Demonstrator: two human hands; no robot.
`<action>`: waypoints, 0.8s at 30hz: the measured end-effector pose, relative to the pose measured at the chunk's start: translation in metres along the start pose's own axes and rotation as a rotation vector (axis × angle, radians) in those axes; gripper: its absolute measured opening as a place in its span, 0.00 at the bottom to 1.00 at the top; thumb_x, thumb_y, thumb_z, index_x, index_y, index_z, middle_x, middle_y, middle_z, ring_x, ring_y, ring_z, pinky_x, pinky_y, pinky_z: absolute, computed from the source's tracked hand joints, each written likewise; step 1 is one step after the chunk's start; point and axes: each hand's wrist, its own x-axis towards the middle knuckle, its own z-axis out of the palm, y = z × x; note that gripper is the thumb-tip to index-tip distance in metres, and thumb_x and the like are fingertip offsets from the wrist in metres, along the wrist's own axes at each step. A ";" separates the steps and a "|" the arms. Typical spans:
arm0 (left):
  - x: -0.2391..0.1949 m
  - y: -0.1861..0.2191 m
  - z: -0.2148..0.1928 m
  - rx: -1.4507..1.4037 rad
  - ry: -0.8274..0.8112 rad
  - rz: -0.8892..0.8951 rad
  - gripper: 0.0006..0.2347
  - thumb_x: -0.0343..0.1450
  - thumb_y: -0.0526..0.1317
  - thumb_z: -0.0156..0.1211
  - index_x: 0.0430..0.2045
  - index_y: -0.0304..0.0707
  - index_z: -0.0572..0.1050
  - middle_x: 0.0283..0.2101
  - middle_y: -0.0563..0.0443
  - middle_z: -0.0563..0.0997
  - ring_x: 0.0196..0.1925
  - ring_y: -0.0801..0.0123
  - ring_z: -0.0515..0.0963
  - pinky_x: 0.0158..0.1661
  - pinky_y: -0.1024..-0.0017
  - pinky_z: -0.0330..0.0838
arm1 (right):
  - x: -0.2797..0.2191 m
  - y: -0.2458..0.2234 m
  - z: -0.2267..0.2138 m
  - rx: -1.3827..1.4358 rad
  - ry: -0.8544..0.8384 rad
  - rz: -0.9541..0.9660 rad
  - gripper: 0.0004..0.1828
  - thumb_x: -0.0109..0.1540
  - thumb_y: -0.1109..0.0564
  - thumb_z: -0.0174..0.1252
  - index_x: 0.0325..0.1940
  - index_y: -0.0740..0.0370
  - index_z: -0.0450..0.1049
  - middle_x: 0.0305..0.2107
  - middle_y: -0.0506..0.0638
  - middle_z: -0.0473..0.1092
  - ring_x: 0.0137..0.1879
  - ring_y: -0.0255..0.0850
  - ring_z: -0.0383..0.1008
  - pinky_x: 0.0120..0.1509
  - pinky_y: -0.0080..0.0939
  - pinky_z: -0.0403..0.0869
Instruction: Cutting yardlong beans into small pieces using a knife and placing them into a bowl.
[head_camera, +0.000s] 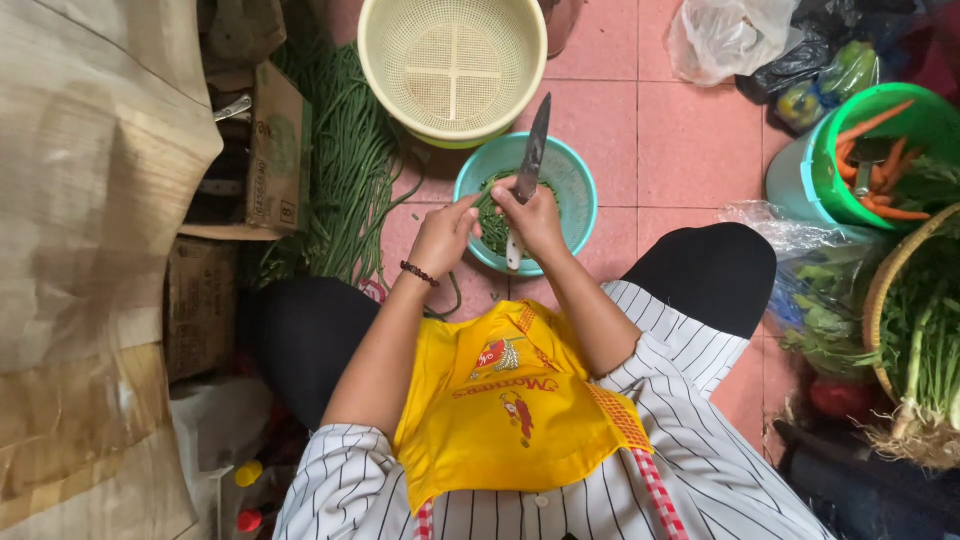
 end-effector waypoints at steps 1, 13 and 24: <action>0.001 0.002 -0.002 -0.053 -0.018 -0.004 0.15 0.76 0.38 0.50 0.57 0.38 0.73 0.29 0.45 0.84 0.27 0.56 0.83 0.33 0.63 0.77 | 0.000 0.001 0.001 0.032 0.011 -0.013 0.11 0.65 0.52 0.63 0.44 0.63 0.78 0.26 0.42 0.72 0.27 0.27 0.68 0.31 0.29 0.66; 0.000 0.010 0.007 0.331 0.061 -0.004 0.08 0.77 0.40 0.50 0.45 0.34 0.68 0.30 0.27 0.79 0.37 0.30 0.78 0.35 0.39 0.67 | 0.006 0.008 0.011 -0.053 -0.030 0.051 0.11 0.64 0.54 0.66 0.41 0.64 0.78 0.24 0.42 0.71 0.28 0.27 0.68 0.31 0.29 0.67; 0.007 -0.023 0.002 0.265 0.066 -0.047 0.08 0.77 0.40 0.49 0.42 0.33 0.69 0.34 0.27 0.80 0.41 0.32 0.78 0.40 0.41 0.69 | 0.000 0.011 0.026 0.083 -0.142 -0.004 0.23 0.73 0.40 0.42 0.58 0.58 0.69 0.24 0.40 0.64 0.25 0.27 0.60 0.27 0.28 0.60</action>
